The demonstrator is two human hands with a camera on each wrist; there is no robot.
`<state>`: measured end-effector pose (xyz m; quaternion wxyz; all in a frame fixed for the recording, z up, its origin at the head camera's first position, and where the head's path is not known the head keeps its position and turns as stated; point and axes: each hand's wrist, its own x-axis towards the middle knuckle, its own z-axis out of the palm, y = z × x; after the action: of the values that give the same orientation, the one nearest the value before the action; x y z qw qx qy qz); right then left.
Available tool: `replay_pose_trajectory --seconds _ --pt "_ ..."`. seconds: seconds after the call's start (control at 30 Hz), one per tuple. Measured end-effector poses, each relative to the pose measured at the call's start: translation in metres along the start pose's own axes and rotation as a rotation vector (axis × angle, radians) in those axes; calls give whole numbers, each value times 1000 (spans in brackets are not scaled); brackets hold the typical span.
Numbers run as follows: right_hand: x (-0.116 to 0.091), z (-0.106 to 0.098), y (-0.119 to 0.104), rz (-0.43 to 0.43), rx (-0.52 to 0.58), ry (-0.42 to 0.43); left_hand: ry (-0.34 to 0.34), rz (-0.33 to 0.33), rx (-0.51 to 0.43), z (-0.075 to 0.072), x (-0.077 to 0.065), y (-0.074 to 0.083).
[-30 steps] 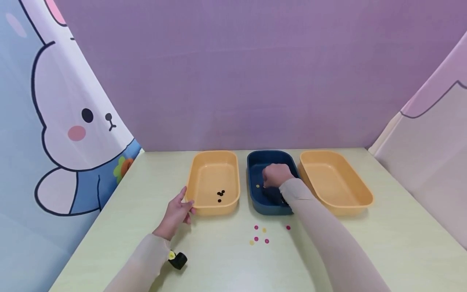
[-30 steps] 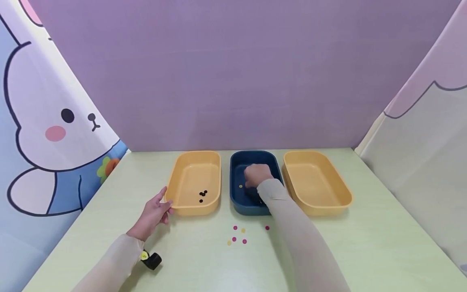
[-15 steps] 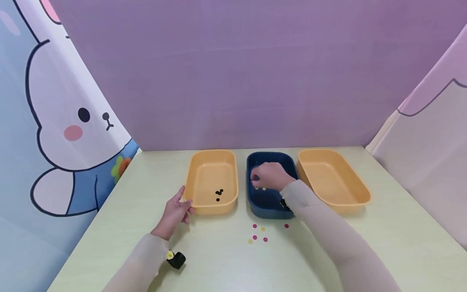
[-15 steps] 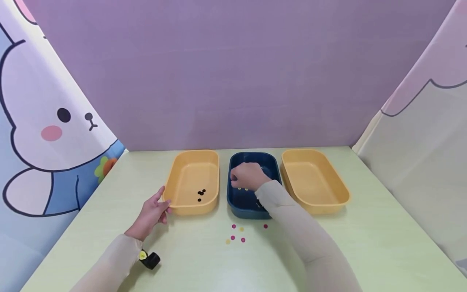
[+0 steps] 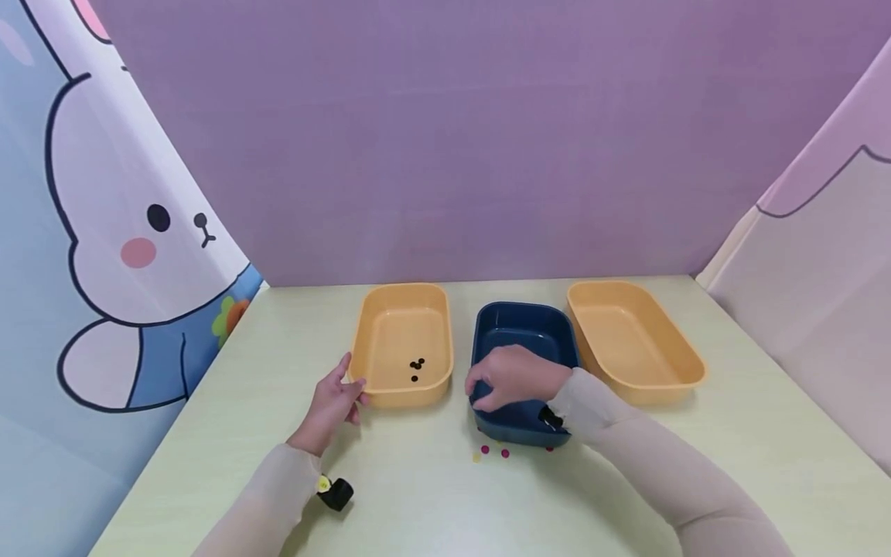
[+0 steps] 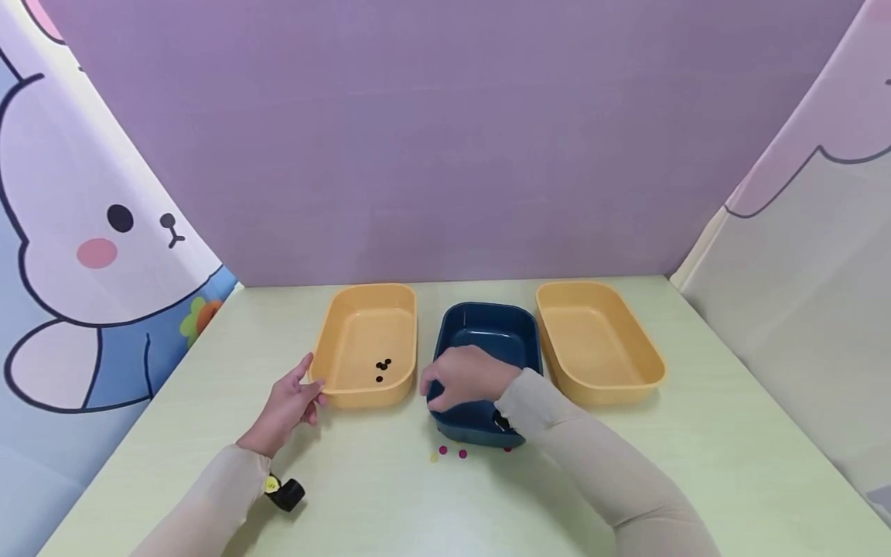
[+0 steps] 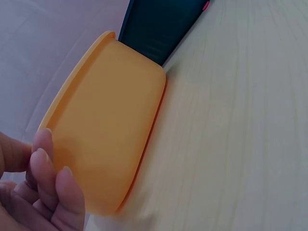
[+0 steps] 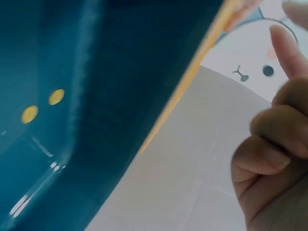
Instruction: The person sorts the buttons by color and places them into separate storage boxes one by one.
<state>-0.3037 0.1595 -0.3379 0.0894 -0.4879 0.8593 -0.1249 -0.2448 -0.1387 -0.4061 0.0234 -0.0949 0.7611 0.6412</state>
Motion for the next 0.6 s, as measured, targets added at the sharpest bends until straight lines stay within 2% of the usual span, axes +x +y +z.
replay_pose_trajectory --seconds 0.1,0.3,0.37,0.47,0.53,0.6 --pt "-1 -1 5 33 -30 -8 -1 -1 6 0 0 0" --pt "-12 -18 14 56 40 151 -6 -18 10 0 -1 -2" --pt "-20 -21 9 16 72 177 -11 -21 12 0 -2 -1" --pt "-35 -14 -4 -95 137 175 -13 -19 17 0 -3 0" --pt "-46 -2 -15 -189 169 137 -15 -15 19 0 -3 1" --pt "-56 14 -25 -249 140 58 -17 -8 22 -1 -2 1"
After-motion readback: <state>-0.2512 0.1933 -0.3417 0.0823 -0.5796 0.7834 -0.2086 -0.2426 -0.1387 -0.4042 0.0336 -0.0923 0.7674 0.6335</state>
